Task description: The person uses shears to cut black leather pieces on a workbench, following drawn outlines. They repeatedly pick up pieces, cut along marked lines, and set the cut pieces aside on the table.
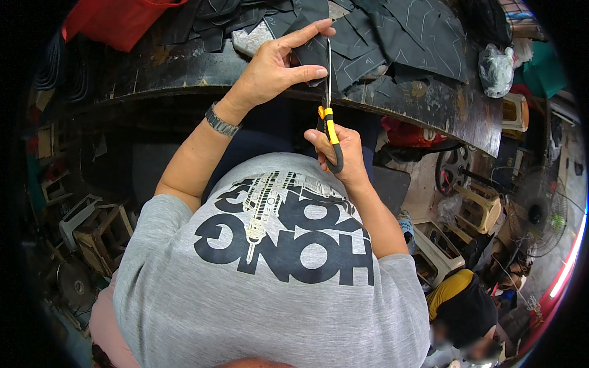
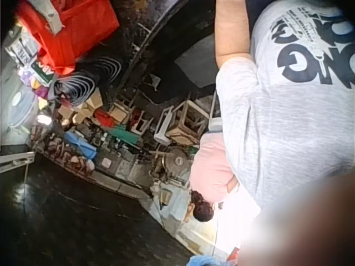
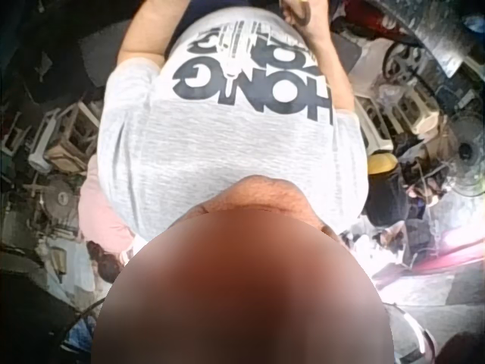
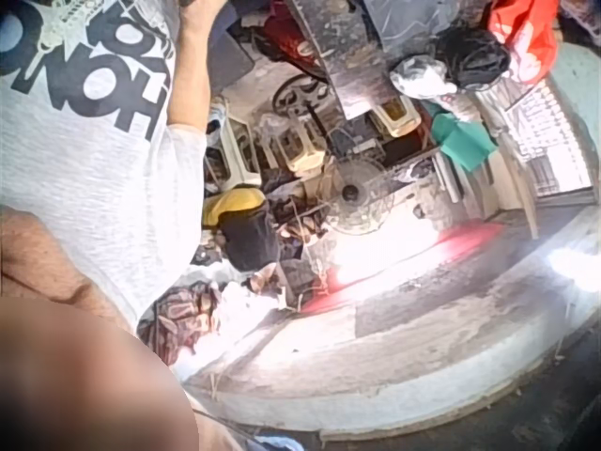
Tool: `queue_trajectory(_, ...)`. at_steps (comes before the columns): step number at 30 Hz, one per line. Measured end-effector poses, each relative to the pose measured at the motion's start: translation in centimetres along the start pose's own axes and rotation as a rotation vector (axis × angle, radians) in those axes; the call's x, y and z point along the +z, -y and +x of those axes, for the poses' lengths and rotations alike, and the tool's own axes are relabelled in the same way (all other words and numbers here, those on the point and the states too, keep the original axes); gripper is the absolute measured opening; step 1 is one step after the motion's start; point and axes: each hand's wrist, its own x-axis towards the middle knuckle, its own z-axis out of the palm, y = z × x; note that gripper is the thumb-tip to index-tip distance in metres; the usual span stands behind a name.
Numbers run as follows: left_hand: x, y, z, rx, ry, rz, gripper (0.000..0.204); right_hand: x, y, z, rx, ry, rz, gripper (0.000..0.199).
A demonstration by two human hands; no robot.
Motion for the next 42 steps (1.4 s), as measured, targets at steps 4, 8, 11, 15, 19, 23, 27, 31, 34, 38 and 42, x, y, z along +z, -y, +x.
queue_trajectory(4, 0.3, 0.4, 0.4, 0.043, -0.063, 0.028, 0.054, 0.5, 0.3, -0.5, 0.006, 0.004, 0.039, 0.034)
queue_trajectory(8, 0.2, 0.5, 0.3, 0.029, -0.128, 0.008, 0.05, 0.1, 0.5, -0.6, 0.03, 0.057, 0.093, 0.032)
queue_trajectory(11, -0.3, 0.5, 0.0, -0.078, -0.201, -0.175, 0.048, -0.5, 0.4, -0.5, 0.034, 0.13, 0.146, 0.03)
queue_trajectory(15, -0.7, 0.5, -0.3, -0.095, -0.21, -0.173, 0.046, -1.6, 0.4, 0.0, 0.01, 0.202, 0.128, 0.035)
queue_trajectory(19, -0.8, 0.3, -0.5, -0.121, -0.124, -0.098, 0.052, -3.1, 1.1, 0.4, 0.021, 0.258, 0.03, 0.044)
queue_trajectory(23, -0.7, -0.2, -0.8, -0.106, -0.066, -0.055, 0.06, -3.5, 1.4, 0.6, 0.024, 0.292, -0.025, 0.044)
queue_trajectory(27, -0.6, -0.5, -0.8, -0.136, -0.053, -0.023, 0.061, -3.3, 1.3, 0.8, 0.028, 0.288, -0.055, 0.043)
queue_trajectory(31, -0.8, -0.6, -0.6, -0.095, -0.046, -0.002, 0.059, -3.3, 1.1, 0.9, 0.006, 0.301, -0.024, 0.042)
queue_trajectory(34, -0.9, -0.6, -0.6, -0.086, -0.028, 0.02, 0.058, -3.4, 1.1, 1.0, -0.005, 0.356, 0.019, 0.043)
queue_trajectory(38, -0.8, -0.7, -0.7, -0.072, -0.032, 0.059, 0.058, -3.3, 1.0, 1.1, -0.002, 0.347, 0.011, 0.045)
queue_trajectory(42, -0.9, -0.8, -0.7, -0.131, -0.018, 0.03, 0.058, -3.2, 1.0, 1.0, -0.009, 0.332, 0.0, 0.046)
